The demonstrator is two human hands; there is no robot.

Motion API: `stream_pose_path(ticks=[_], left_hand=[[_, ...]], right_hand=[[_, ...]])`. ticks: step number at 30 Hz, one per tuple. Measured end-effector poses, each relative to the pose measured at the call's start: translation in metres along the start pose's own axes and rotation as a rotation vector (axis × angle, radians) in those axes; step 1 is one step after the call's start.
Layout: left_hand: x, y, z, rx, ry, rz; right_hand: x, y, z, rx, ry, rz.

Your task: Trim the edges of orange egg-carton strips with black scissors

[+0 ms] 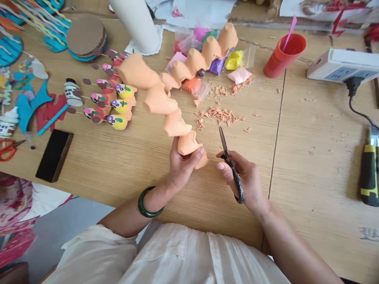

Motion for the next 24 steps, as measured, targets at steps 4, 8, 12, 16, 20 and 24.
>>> stream_pose_path(ticks=[4,8,12,16,20,24], left_hand=[[-0.004,-0.002,0.0,0.002,-0.023,0.024],[-0.01,-0.005,0.001,0.015,-0.04,0.044],[-0.013,-0.007,-0.001,0.052,0.008,0.027],[-0.009,-0.004,-0.001,0.062,0.01,-0.018],[-0.006,-0.004,-0.002,0.084,0.006,0.007],[-0.011,-0.008,-0.004,0.117,-0.021,0.041]], right_hand=[[-0.002,0.0,-0.001,0.017,-0.016,-0.013],[-0.002,0.0,-0.001,0.018,-0.003,-0.014],[-0.001,0.0,0.0,0.02,0.0,-0.019],[0.001,-0.002,0.001,0.034,-0.04,0.042],[0.003,-0.008,0.001,0.141,-0.122,0.249],[0.007,-0.01,0.0,0.175,-0.123,0.35]])
Point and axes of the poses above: each hand's wrist, its own z-axis towards the middle knuckle, its own y-axis out of the back of the hand, x = y × z, the point moved 3 cm from there along z, towards the middle knuckle, and after that the axes turned 14 degrees about y, right-handed, at the moved point
